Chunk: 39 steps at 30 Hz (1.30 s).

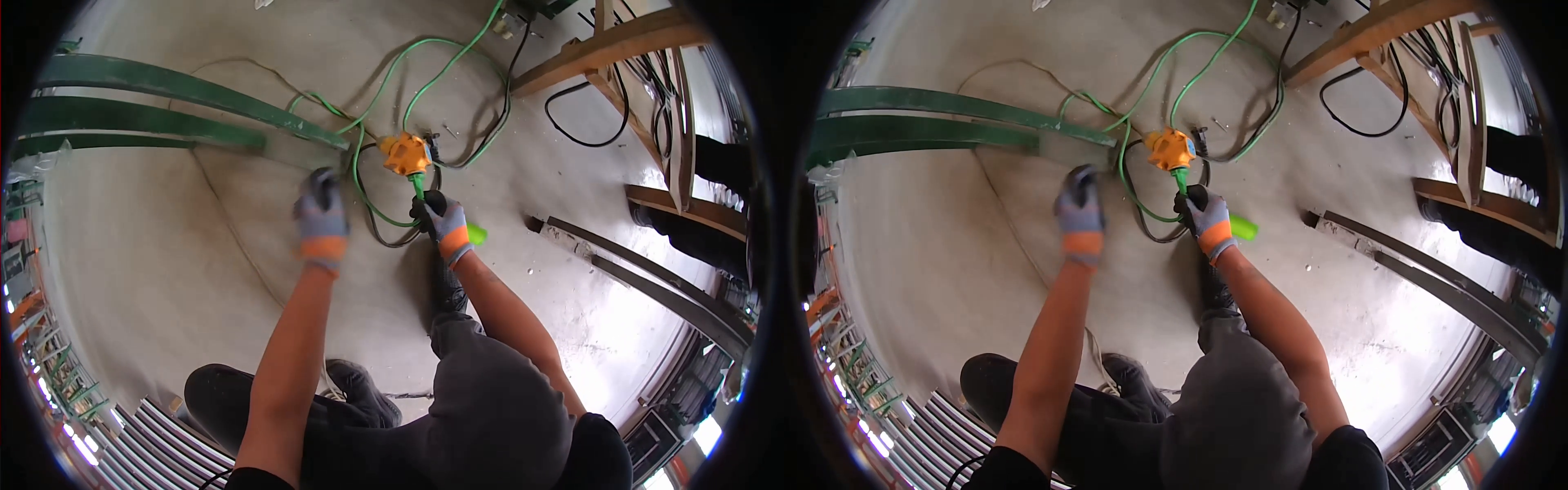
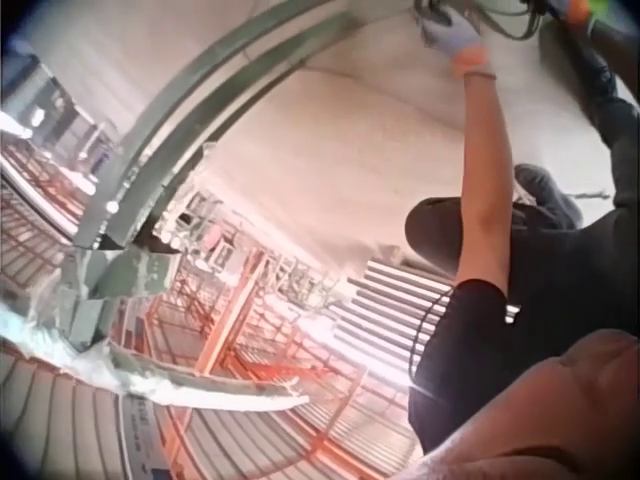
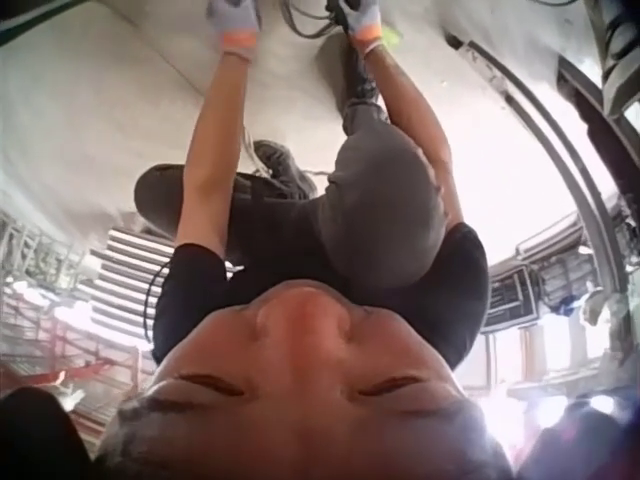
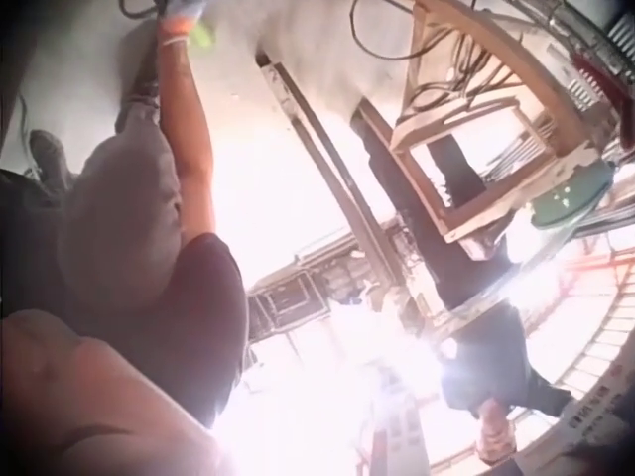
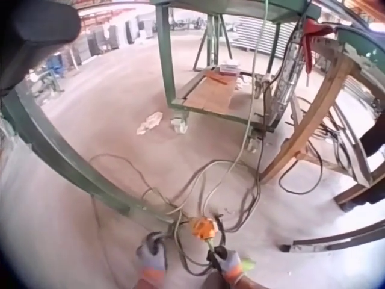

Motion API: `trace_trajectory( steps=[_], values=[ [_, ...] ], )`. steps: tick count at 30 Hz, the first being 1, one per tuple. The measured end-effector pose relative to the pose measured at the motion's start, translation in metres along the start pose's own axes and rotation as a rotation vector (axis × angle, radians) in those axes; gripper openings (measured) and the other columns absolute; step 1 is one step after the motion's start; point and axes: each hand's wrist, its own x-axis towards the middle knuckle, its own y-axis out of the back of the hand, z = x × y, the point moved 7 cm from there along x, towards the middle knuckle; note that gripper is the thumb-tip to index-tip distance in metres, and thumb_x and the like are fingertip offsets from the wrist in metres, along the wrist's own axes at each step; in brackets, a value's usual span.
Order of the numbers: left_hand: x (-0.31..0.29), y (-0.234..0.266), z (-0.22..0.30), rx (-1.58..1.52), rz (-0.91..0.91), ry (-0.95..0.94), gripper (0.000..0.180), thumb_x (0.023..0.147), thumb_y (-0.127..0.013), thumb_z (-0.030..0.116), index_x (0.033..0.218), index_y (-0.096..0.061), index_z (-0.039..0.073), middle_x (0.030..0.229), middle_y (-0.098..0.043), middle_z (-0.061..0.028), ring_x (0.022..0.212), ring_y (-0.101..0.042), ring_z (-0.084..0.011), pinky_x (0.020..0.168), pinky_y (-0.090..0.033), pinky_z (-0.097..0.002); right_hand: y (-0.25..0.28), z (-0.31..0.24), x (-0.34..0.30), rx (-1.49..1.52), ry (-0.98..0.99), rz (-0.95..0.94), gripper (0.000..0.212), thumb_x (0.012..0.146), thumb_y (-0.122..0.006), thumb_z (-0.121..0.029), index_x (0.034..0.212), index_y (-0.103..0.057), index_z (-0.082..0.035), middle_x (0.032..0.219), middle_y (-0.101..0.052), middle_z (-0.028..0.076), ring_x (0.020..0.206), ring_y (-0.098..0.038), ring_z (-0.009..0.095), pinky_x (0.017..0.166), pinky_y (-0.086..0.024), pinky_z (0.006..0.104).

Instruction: Assembling and moving metal frames in a factory setting.

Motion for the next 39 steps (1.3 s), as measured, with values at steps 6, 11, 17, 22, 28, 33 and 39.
trace_trajectory(
  steps=[6,11,17,22,28,33,39],
  values=[
    [0.041,-0.048,-0.076,-0.008,-0.357,0.445,0.025,0.090,-0.071,0.021,0.105,-0.066,0.001,0.091,-0.068,-0.0086,0.076,-0.065,-0.0160,0.069,-0.053,-0.0292,-0.015,-0.018,-0.020,-0.039,0.132,-0.104,0.016,0.094,-0.064,-0.013,0.103,-0.067,0.000,0.085,-0.071,0.006,0.069,-0.063,0.009,0.059,-0.048,0.0231],
    [-0.009,-0.074,-0.015,-0.286,-0.636,0.786,0.039,0.091,-0.071,0.030,0.115,-0.063,0.000,0.100,-0.069,-0.0093,0.093,-0.068,-0.0187,0.082,-0.055,-0.0311,0.001,-0.050,-0.046,-0.109,0.254,-0.138,0.019,0.095,-0.062,-0.009,0.110,-0.063,0.002,0.094,-0.072,0.008,0.085,-0.067,0.013,0.077,-0.053,0.0272],
    [-0.013,-0.067,0.030,-0.855,-0.665,0.567,0.041,0.093,-0.069,0.021,0.129,-0.058,0.003,0.113,-0.065,-0.0053,0.104,-0.062,-0.0138,0.091,-0.052,-0.0295,-0.012,-0.079,-0.062,-0.196,0.374,-0.167,0.017,0.092,-0.064,-0.009,0.106,-0.062,0.000,0.087,-0.070,0.011,0.076,-0.065,0.020,0.073,-0.051,0.0322],
    [-0.015,-0.045,0.055,-0.537,-0.677,0.199,0.041,0.091,-0.072,0.018,0.127,-0.059,0.002,0.114,-0.065,-0.0030,0.103,-0.060,-0.0107,0.089,-0.049,-0.0262,-0.020,-0.083,-0.065,-0.230,0.255,-0.206,0.015,0.094,-0.062,-0.015,0.102,-0.062,-0.002,0.080,-0.067,0.016,0.070,-0.064,0.029,0.068,-0.051,0.0361],
    [-0.030,-0.010,0.065,-0.359,-0.567,0.182,0.030,0.088,-0.074,0.012,0.115,-0.065,0.000,0.102,-0.068,-0.0020,0.094,-0.061,-0.0098,0.084,-0.050,-0.0261,-0.027,-0.104,-0.074,-0.447,0.336,-0.246,0.022,0.097,-0.061,-0.021,0.101,-0.066,0.000,0.075,-0.064,0.007,0.068,-0.053,0.011,0.065,-0.047,0.0311],
    [-0.031,0.021,0.043,-0.336,-0.548,0.173,0.027,0.091,-0.070,0.013,0.113,-0.064,-0.002,0.100,-0.068,-0.0031,0.090,-0.062,-0.0101,0.082,-0.051,-0.0272,-0.046,-0.093,-0.072,-0.400,0.420,-0.511,0.026,0.098,-0.057,-0.025,0.102,-0.068,-0.003,0.084,-0.070,0.013,0.075,-0.066,0.025,0.073,-0.052,0.0367],
    [-0.006,0.031,0.064,-0.478,-0.491,0.195,0.030,0.095,-0.065,0.018,0.119,-0.060,0.000,0.106,-0.063,-0.0025,0.097,-0.060,-0.0108,0.085,-0.050,-0.0271,0.038,-0.040,0.052,-1.046,0.098,0.147,0.043,0.090,-0.060,-0.044,0.113,-0.066,-0.008,0.109,-0.069,0.019,0.099,-0.066,0.037,0.087,-0.052,0.0459]
  ],
)
